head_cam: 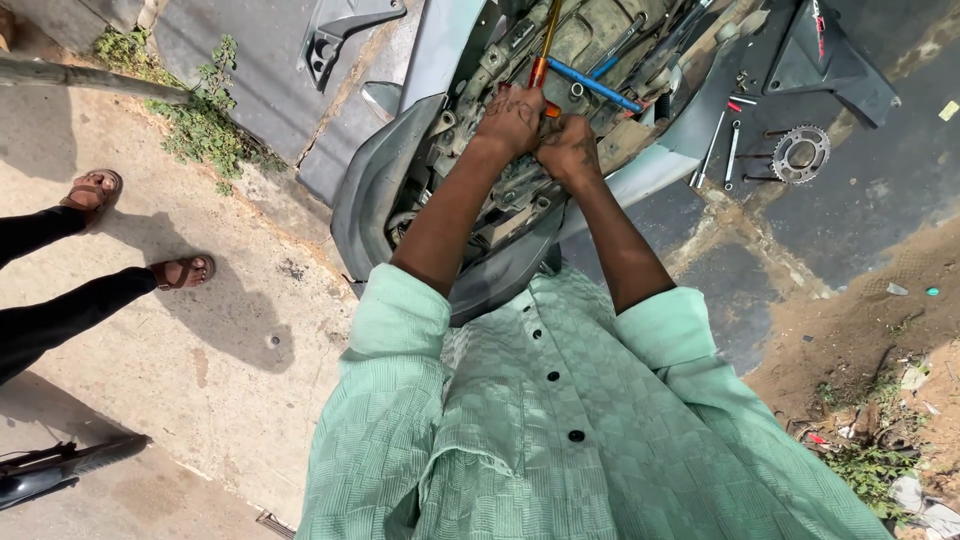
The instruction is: The person uses a screwdriver to unscrew a fastener from a green motorcycle, then lifts and aligns a gray front body panel against the scooter frame, adjusting it with both hands to fit it into place. Loose parts and wrenches lie on the paved ground nearby.
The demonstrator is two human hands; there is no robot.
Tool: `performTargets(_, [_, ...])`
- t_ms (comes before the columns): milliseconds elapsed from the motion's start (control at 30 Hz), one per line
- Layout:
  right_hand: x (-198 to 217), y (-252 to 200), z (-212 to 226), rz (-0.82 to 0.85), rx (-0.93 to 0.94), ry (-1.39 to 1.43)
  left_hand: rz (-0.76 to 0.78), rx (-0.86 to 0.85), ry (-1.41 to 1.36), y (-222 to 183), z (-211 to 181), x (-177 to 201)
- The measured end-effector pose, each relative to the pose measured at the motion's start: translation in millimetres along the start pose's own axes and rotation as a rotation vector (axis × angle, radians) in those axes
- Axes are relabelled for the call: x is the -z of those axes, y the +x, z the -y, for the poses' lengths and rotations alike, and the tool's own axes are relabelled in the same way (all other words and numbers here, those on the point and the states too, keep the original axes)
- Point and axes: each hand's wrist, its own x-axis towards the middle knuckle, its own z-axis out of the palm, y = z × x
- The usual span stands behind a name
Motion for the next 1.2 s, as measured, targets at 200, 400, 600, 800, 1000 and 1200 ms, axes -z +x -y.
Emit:
performTargets(200, [-13,15,-14,0.024,-0.008,0.181,-0.016,-0.172,-0.093,-13,21,2])
performTargets(400, [-10,1,7,0.052,-0.213,-0.005,0.073,-0.115,-0.027,-29,8,22])
performTargets(600, [-10,-15,4,0.062,-0.206,0.087,0.044,-0.05,0.06,-5,21,-12])
performTargets(800, [-11,0,12,0.071,-0.229,0.005,-0.12,-0.233,0.219,9,23,-10])
performTargets(1000, [-12,19,5,0.07,-0.248,-0.084,0.055,-0.122,0.236,32,14,-14])
performTargets(1200, [-11,41,8,0.228,-0.278,-0.264,0.13,-0.272,0.444,7,3,11])
